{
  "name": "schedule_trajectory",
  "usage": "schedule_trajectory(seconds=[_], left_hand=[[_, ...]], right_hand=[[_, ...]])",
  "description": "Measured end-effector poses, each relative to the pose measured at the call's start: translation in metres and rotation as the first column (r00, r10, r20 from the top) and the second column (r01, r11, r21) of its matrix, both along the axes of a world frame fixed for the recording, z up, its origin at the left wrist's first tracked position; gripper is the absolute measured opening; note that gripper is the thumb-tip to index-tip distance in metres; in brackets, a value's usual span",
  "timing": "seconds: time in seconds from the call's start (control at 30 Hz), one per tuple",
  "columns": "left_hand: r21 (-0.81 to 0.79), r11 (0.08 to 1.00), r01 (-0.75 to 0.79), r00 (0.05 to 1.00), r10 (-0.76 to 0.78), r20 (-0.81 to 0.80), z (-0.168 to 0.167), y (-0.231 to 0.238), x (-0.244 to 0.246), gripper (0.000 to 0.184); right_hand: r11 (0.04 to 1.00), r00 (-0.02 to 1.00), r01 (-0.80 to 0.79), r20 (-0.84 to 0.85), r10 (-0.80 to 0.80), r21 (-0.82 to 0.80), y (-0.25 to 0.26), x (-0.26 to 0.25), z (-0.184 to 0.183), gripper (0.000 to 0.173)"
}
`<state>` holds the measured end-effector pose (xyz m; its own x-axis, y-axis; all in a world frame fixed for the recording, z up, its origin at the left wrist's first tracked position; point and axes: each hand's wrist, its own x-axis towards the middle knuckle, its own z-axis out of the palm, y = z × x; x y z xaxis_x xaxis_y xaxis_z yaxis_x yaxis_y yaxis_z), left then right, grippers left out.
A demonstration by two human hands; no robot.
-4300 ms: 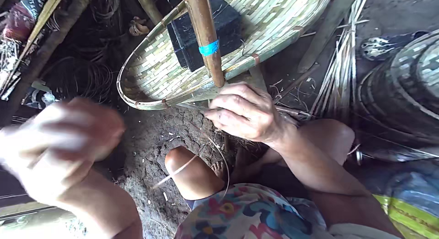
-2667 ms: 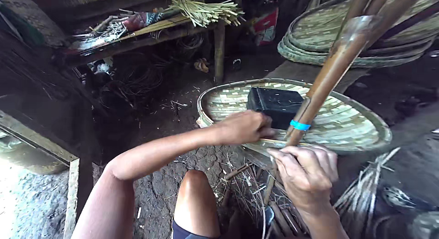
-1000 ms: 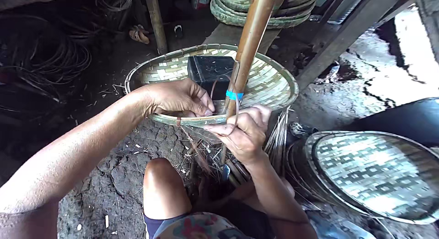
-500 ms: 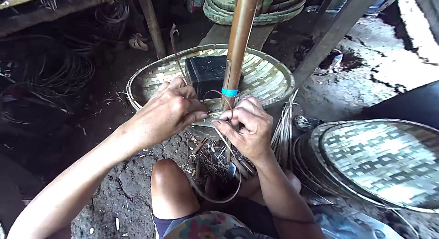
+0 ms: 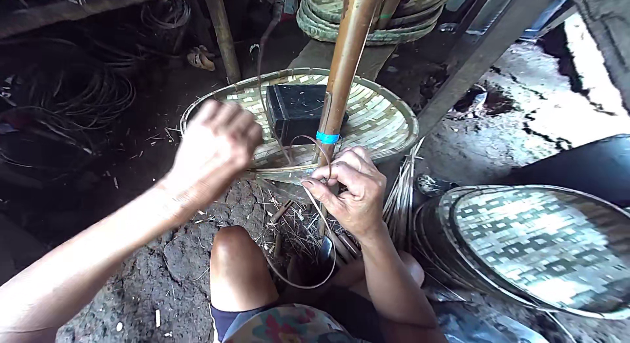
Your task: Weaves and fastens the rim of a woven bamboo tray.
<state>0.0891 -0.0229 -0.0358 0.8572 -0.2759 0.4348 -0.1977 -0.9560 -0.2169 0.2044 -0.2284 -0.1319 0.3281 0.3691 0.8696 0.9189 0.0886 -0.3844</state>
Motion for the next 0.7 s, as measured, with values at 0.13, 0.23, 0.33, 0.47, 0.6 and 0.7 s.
schedule_trajectory(seconds=[0.13,0.23,0.33,0.47,0.6,0.7], left_hand=[[-0.093,0.995,-0.042,0.998,0.045,0.036,0.012,0.019,-0.014,0.025],[-0.166,0.982,0.094,0.995,-0.097,-0.011,0.015,-0.001,-0.01,0.026],[-0.103,0.982,0.16,0.957,-0.18,-0.226,0.017,-0.012,0.009,0.025],[-0.09,0.975,0.201,0.85,-0.219,-0.479,0.028,-0.008,0.03,0.022],[-0.082,0.978,0.194,0.849,-0.21,-0.485,0.034,-0.013,0.032,0.023],[-0.051,0.984,0.173,0.866,-0.176,-0.468,0.026,-0.014,0.03,0.021]], right_hand=[[0.999,0.999,-0.027,-0.041,0.028,0.016,0.0,-0.002,0.0,0.021],[1.0,0.993,0.028,-0.111,-0.029,-0.009,-0.006,-0.018,0.009,0.022],[0.997,0.975,0.016,-0.221,-0.032,-0.076,-0.019,-0.04,0.018,0.024],[0.93,0.923,0.01,-0.355,-0.15,-0.368,-0.03,-0.037,0.015,0.03],[0.946,0.945,-0.325,-0.039,0.324,0.002,-0.051,-0.031,0.012,0.021],[0.809,0.79,-0.578,-0.172,0.588,0.109,-0.062,-0.029,0.008,0.029]])
